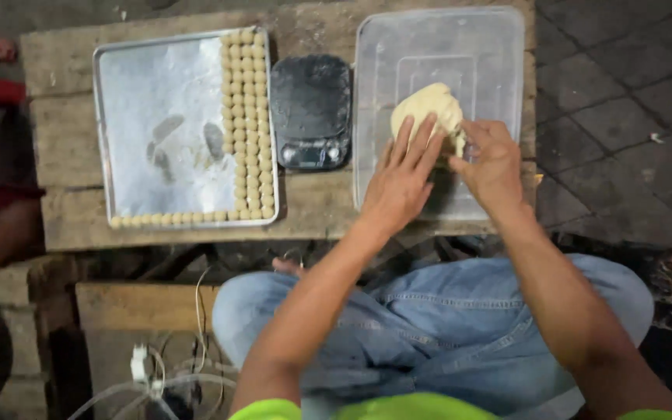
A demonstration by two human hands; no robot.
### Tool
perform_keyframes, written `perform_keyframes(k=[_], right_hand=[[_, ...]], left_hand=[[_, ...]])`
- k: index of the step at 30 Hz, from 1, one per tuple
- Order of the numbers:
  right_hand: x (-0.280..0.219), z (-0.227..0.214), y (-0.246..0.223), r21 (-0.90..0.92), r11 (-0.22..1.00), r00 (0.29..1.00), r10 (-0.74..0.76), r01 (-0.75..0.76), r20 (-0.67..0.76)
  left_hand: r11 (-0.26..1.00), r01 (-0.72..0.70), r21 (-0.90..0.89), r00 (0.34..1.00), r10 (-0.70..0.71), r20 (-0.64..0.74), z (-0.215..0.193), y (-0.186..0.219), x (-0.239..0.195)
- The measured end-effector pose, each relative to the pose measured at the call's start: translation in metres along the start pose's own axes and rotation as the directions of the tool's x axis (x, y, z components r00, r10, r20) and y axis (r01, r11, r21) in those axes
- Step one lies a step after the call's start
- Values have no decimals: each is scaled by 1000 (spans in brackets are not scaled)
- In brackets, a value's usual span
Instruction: The person portions dough from a large mass in a plastic container, weighs each piece on a digital scale, rolls it into a ball, and places it on a metal tray. The process is repeated continuously, filling the tray with uniform dough balls.
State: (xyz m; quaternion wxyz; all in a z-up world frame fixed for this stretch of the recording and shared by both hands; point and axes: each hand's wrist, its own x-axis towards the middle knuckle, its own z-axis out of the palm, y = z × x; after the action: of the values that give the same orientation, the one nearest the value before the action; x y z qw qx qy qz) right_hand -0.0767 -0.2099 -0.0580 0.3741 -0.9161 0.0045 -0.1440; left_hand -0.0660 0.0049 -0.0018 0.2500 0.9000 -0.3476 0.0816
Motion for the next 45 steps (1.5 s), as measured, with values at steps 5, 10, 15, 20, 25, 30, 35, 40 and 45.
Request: perform_keyframes(k=[5, 10, 15, 20, 25, 30, 35, 40, 45], right_hand=[[1, 10, 5, -57, 998, 999, 36, -36, 3], [3, 11, 10, -81, 997, 1000, -1, 0, -16], [3, 8, -3, -26, 1000, 997, 11, -13, -78], [7, -2, -18, 46, 993, 991, 111, -107, -74], [9, -24, -41, 306, 894, 944, 325, -327, 59], [10, -35, -48, 635, 562, 822, 524, -531, 223], [7, -22, -39, 767, 444, 824, 535, -463, 188], [0, -20, -35, 810, 358, 859, 405, -464, 313], [6, -28, -57, 772, 356, 842, 347, -526, 414]], left_hand=[[995, 41, 89, 957, -64, 281, 17, -11, -3], [992, 44, 119, 948, -79, 308, 20, -11, -1], [979, 86, 183, 912, -151, 381, 22, -5, 1], [954, 66, 292, 891, -188, 412, 25, -5, 4], [946, 66, 317, 888, -200, 413, 13, -1, 4], [949, 86, 303, 889, -210, 406, 12, 1, 7], [989, 148, 5, 989, -148, 0, 32, -2, 8], [984, 82, -156, 952, -123, -282, 33, -2, 18], [957, 141, -255, 949, -204, -240, 37, -23, 13]])
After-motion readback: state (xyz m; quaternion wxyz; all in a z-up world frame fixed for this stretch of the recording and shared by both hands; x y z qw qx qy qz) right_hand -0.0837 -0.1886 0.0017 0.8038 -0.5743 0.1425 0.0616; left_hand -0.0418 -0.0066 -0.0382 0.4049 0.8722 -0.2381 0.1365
